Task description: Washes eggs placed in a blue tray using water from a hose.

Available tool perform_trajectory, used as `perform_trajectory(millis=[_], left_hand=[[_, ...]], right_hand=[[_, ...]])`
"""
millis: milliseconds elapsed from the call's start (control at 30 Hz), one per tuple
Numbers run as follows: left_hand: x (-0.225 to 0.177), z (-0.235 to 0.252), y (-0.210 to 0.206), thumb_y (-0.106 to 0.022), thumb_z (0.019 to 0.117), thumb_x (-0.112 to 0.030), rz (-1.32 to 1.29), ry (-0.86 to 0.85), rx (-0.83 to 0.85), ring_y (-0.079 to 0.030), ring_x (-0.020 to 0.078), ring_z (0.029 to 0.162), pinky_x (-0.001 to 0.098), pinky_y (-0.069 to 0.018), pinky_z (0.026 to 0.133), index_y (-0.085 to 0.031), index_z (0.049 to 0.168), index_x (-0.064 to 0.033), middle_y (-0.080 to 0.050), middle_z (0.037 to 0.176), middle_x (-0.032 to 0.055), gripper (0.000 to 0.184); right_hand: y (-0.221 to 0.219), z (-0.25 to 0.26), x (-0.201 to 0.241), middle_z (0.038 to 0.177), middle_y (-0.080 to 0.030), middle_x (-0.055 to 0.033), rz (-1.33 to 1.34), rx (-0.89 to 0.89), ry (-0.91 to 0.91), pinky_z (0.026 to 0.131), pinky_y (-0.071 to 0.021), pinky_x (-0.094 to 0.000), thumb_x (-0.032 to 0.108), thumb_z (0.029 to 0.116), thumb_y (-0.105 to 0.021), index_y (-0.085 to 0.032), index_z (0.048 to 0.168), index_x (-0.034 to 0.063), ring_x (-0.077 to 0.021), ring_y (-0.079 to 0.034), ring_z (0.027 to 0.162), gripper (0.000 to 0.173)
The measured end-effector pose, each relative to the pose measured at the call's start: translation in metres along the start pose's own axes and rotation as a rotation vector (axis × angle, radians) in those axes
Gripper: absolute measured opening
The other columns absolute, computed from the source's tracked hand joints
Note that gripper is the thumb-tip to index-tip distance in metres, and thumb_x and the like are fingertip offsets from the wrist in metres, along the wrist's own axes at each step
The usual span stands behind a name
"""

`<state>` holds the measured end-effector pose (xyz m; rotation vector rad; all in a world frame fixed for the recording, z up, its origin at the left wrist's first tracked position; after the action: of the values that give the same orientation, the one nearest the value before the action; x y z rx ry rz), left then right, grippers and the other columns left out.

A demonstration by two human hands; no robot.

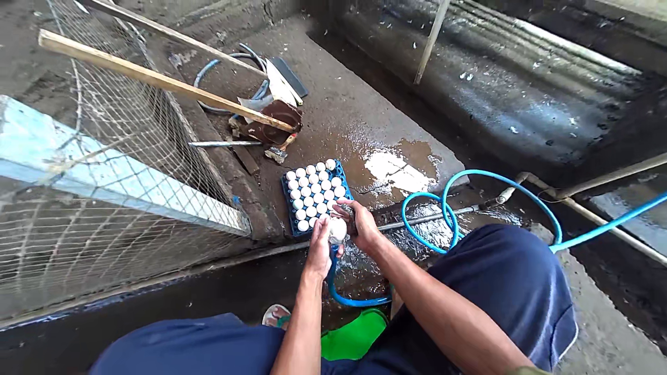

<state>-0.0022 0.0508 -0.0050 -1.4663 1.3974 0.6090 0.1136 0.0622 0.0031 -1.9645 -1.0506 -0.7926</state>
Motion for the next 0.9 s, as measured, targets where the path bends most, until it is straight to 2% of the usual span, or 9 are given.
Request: perform_trajectory(millis=[33, 133, 267, 367, 433, 533, 633, 767, 900], left_hand=[[0.000, -0.001, -0.001, -0.026, 0.1131, -0.029, -0.007, 0.008, -0.042, -0.062, 0.0136, 0.074, 0.0298, -0.0545, 0.061, -0.045, 0.138, -0.0057, -0.063, 0.105, 0.0093, 0.039], [-0.004, -0.006, -0.013, -0.018, 0.1134, -0.029, 0.015, -0.073, -0.154, -0.061, 0.0082, 0.099, 0.0277, -0.0517, 0.088, -0.054, 0.130, -0.0009, -0.064, 0.110, 0.0064, 0.049], [-0.005, -0.009, -0.016, -0.019, 0.1132, -0.032, 0.364, -0.135, -0.216, -0.059, 0.0223, 0.120, 0.0420, -0.0449, 0.106, -0.058, 0.133, 0.0059, -0.062, 0.128, 0.0217, 0.058], [-0.009, -0.009, -0.016, -0.027, 0.1123, -0.019, 0.392, -0.167, -0.254, -0.060, 0.0219, 0.117, 0.0391, -0.0444, 0.106, -0.059, 0.129, 0.0107, -0.063, 0.125, 0.0233, 0.047], [-0.007, -0.013, -0.016, -0.026, 0.1114, -0.018, 0.339, -0.140, -0.213, -0.060, 0.0105, 0.097, 0.0287, -0.0499, 0.090, -0.061, 0.122, 0.0065, -0.065, 0.108, 0.0124, 0.044], [-0.003, -0.009, -0.017, -0.026, 0.1108, -0.028, 0.322, -0.085, -0.231, -0.059, 0.0122, 0.076, 0.0317, -0.0499, 0.066, -0.065, 0.109, 0.0000, -0.063, 0.089, 0.0075, 0.049], [-0.005, -0.013, -0.016, -0.026, 0.1107, -0.018, 0.385, -0.147, -0.297, -0.063, 0.0199, 0.094, 0.0397, -0.0504, 0.089, -0.064, 0.113, 0.0101, -0.066, 0.100, 0.0182, 0.047], [-0.001, -0.010, -0.014, -0.026, 0.1097, -0.026, 0.359, -0.097, -0.268, -0.059, 0.0115, 0.072, 0.0320, -0.0512, 0.065, -0.065, 0.100, -0.0005, -0.061, 0.082, 0.0058, 0.047], [-0.003, -0.012, -0.011, -0.026, 0.1115, -0.020, 0.379, -0.104, -0.237, -0.061, 0.0145, 0.089, 0.0356, -0.0507, 0.085, -0.064, 0.109, 0.0075, -0.064, 0.095, 0.0130, 0.047]], right_hand=[[-0.004, -0.009, 0.002, 0.133, -0.064, -0.0146, -0.159, 0.009, 0.120, 0.096, -0.0510, -0.0394, 0.021, 0.1106, -0.028, -0.058, 0.137, 0.0008, -0.0196, -0.063, 0.116, 0.045], [-0.019, -0.034, -0.001, 0.151, -0.051, -0.0210, -0.533, 0.033, 0.449, 0.118, -0.0373, -0.0464, 0.016, 0.1021, -0.037, -0.065, 0.132, 0.0001, -0.0289, -0.044, 0.145, 0.044], [-0.008, -0.018, -0.001, 0.136, -0.064, -0.0153, -0.382, -0.104, 0.268, 0.105, -0.0466, -0.0480, 0.020, 0.1038, -0.043, -0.068, 0.128, 0.0041, -0.0244, -0.058, 0.128, 0.038], [-0.016, -0.032, -0.006, 0.134, -0.062, -0.0193, -0.378, -0.091, 0.242, 0.105, -0.0476, -0.0488, 0.022, 0.1056, -0.043, -0.057, 0.139, 0.0016, -0.0269, -0.059, 0.125, 0.041], [-0.014, -0.035, -0.007, 0.136, -0.062, -0.0185, -0.366, -0.095, 0.280, 0.106, -0.0474, -0.0472, 0.018, 0.1030, -0.045, -0.058, 0.140, 0.0020, -0.0256, -0.059, 0.126, 0.042], [-0.003, -0.013, -0.009, 0.125, -0.064, -0.0186, -0.190, -0.166, 0.134, 0.092, -0.0519, -0.0493, 0.020, 0.1048, -0.046, -0.054, 0.140, 0.0047, -0.0272, -0.063, 0.109, 0.039], [-0.013, -0.033, -0.015, 0.132, -0.062, -0.0185, -0.227, -0.125, 0.223, 0.102, -0.0485, -0.0457, 0.020, 0.1046, -0.042, -0.057, 0.137, 0.0002, -0.0245, -0.060, 0.121, 0.041], [-0.006, -0.018, -0.012, 0.124, -0.064, -0.0186, -0.208, -0.160, 0.122, 0.092, -0.0509, -0.0494, 0.021, 0.1055, -0.044, -0.056, 0.138, 0.0041, -0.0271, -0.062, 0.111, 0.039], [-0.012, -0.035, -0.016, 0.137, -0.060, -0.0186, -0.286, -0.132, 0.237, 0.106, -0.0460, -0.0474, 0.018, 0.1043, -0.040, -0.056, 0.139, 0.0002, -0.0257, -0.057, 0.128, 0.042]])
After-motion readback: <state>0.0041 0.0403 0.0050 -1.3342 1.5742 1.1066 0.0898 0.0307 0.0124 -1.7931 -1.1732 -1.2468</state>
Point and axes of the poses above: each hand's wrist, its own z-axis towards the middle knuckle, its own y-axis out of the back of the hand, x = y × z, the point moved 5 cm from there along z, towards the middle knuckle
